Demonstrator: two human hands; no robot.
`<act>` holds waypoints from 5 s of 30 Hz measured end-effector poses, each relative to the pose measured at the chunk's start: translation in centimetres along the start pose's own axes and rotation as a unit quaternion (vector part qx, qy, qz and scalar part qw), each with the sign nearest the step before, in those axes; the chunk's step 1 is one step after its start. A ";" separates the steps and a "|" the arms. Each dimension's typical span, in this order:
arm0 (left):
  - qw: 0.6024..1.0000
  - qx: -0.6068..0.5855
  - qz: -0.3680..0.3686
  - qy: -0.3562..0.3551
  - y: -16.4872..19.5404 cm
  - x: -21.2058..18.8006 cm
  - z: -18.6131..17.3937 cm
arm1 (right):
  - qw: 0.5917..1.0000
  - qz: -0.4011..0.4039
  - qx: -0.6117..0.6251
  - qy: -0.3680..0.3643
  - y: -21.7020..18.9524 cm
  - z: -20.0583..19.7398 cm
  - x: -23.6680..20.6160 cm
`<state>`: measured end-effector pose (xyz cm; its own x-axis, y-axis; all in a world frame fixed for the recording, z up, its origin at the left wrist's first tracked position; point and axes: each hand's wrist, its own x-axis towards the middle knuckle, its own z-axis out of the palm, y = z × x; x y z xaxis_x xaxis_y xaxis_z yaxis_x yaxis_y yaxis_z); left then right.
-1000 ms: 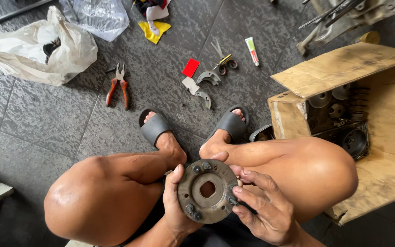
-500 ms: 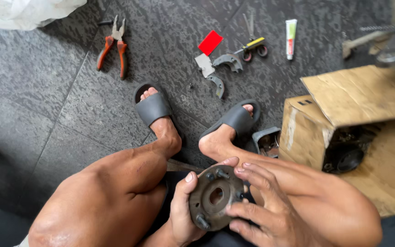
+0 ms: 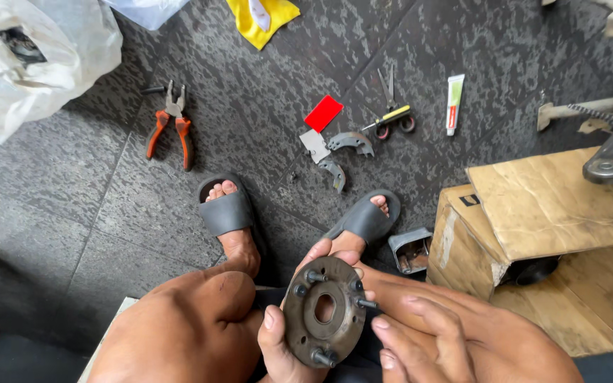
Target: The person sits on the workshop floor assembling a motorcycle clutch assembly. They hold the clutch hub, fit clutch shoes into it, press the parts together by hand, use a screwdriver on the assembly, and later pick up pliers to work on the part while it rests near their feet.
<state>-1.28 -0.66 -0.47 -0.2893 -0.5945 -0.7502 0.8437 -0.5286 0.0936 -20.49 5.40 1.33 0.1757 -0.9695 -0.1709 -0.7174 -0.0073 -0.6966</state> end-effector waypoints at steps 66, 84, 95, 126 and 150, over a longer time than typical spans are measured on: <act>0.943 0.134 0.102 -0.287 6.9 -9.4 -6.8 | 0.833 0.181 0.515 -0.096 -6.0 6.0 -2.0; 0.788 0.368 0.283 -0.405 8.0 -8.3 -6.0 | 0.913 0.142 0.373 -0.082 -9.8 7.1 -3.2; 0.789 0.369 0.272 -0.409 7.8 -8.1 -5.7 | 0.949 0.007 0.303 -0.085 -8.8 7.8 -1.4; 0.931 0.199 0.121 -0.282 5.2 -8.4 -8.7 | 0.864 0.281 0.371 -0.194 -9.8 6.4 -1.4; 0.986 0.001 -0.002 -0.166 3.7 -6.9 -6.7 | 0.976 -0.215 0.024 0.020 -10.0 6.4 0.2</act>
<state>6.83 5.53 0.69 -0.4254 -0.7573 -0.4955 0.8410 -0.5330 0.0927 -8.99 6.87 3.85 0.4268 -0.8881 0.1709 -0.5506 -0.4050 -0.7299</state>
